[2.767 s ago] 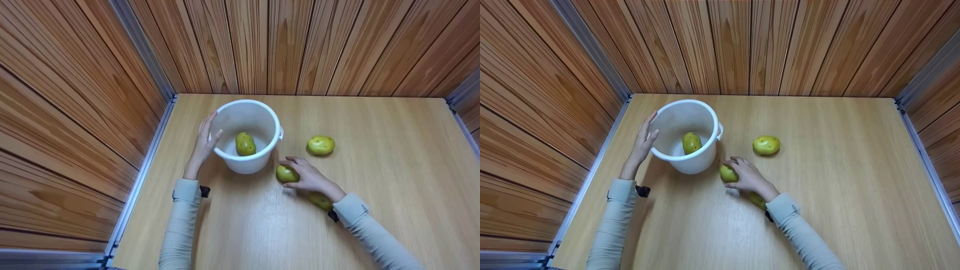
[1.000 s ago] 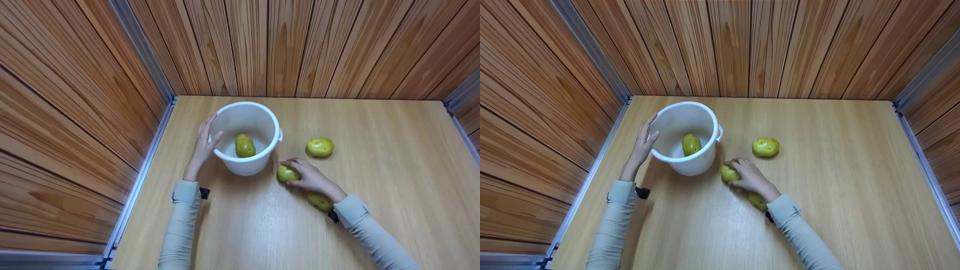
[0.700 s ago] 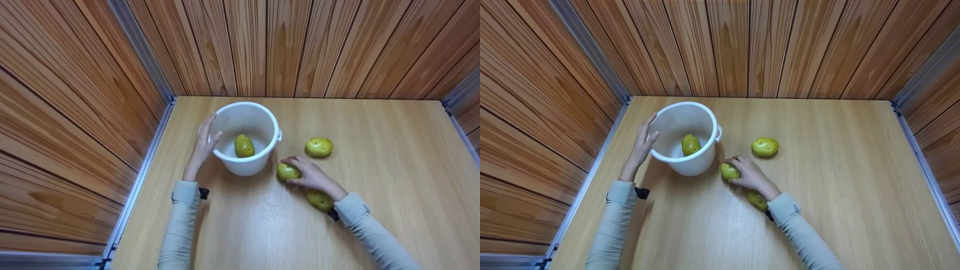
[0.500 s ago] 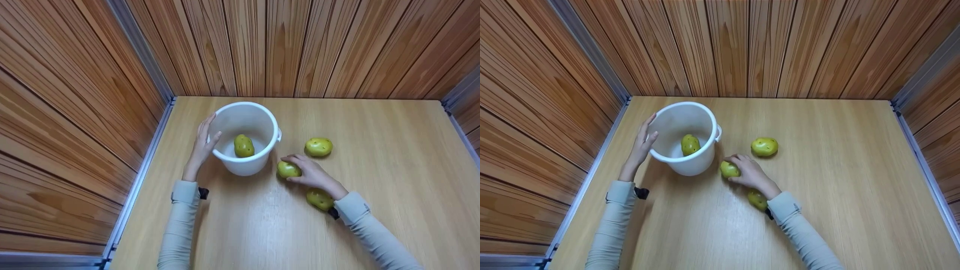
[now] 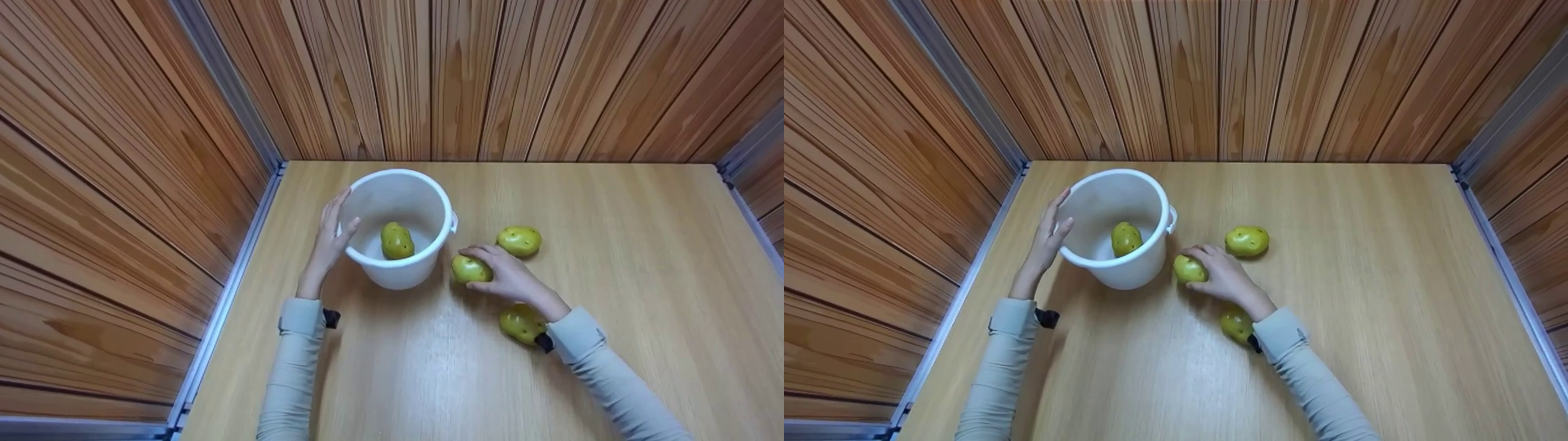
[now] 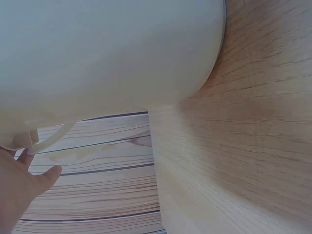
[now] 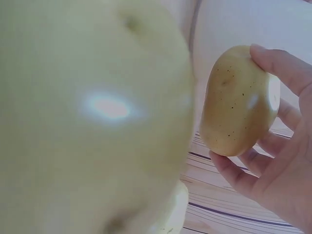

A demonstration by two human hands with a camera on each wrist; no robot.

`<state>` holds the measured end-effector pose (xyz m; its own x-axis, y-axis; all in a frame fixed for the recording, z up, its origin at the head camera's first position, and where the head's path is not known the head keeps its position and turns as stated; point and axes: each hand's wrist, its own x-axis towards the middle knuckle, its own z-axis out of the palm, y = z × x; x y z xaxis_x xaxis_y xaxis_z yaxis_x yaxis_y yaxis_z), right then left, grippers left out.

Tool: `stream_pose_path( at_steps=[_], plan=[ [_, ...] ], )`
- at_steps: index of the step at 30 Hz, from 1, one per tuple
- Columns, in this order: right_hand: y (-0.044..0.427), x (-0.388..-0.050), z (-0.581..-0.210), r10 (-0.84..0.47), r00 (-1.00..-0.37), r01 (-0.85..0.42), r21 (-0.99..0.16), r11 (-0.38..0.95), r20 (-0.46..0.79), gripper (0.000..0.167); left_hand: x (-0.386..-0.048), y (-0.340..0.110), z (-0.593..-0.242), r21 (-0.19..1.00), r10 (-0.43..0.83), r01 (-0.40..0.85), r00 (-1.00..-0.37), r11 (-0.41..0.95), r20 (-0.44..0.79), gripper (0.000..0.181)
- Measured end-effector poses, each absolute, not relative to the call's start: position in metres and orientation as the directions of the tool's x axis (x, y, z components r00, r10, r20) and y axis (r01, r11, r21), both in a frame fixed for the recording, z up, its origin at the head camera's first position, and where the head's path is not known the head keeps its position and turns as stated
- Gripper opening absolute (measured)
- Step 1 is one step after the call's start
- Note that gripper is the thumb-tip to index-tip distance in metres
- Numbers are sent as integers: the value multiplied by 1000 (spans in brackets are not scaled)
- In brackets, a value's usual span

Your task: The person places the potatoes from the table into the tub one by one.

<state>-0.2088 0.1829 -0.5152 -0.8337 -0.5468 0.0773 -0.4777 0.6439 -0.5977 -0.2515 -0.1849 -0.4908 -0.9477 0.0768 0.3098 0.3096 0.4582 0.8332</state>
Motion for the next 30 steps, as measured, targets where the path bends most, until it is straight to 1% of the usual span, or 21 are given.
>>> stream_pose_path(
  at_steps=[3, 8, 13, 20, 26, 30],
  plan=[
    [184, -209, -512, -540, -837, -477, -601, 641, 89, 61, -252, -185, -491, 831, 80, 300, -951, 468, 298, 67],
    [185, -210, -507, -534, -837, -482, -615, 623, 115, 62, -251, -186, -491, 832, 74, 297, -952, 469, 298, 62],
    [185, -211, -501, -530, -836, -491, -625, 607, 142, 61, -251, -186, -491, 829, 81, 304, -950, 469, 302, 62],
    [188, -213, -492, -500, -858, -448, -644, 620, 116, 60, -251, -186, -492, 828, 81, 302, -951, 472, 300, 70],
    [190, -214, -485, -481, -870, -424, -662, 618, 108, 61, -249, -185, -491, 835, 72, 290, -954, 467, 291, 69],
    [191, -216, -482, -474, -872, -430, -658, 618, 125, 61, -250, -185, -491, 834, 72, 299, -951, 464, 301, 68]
  ],
)
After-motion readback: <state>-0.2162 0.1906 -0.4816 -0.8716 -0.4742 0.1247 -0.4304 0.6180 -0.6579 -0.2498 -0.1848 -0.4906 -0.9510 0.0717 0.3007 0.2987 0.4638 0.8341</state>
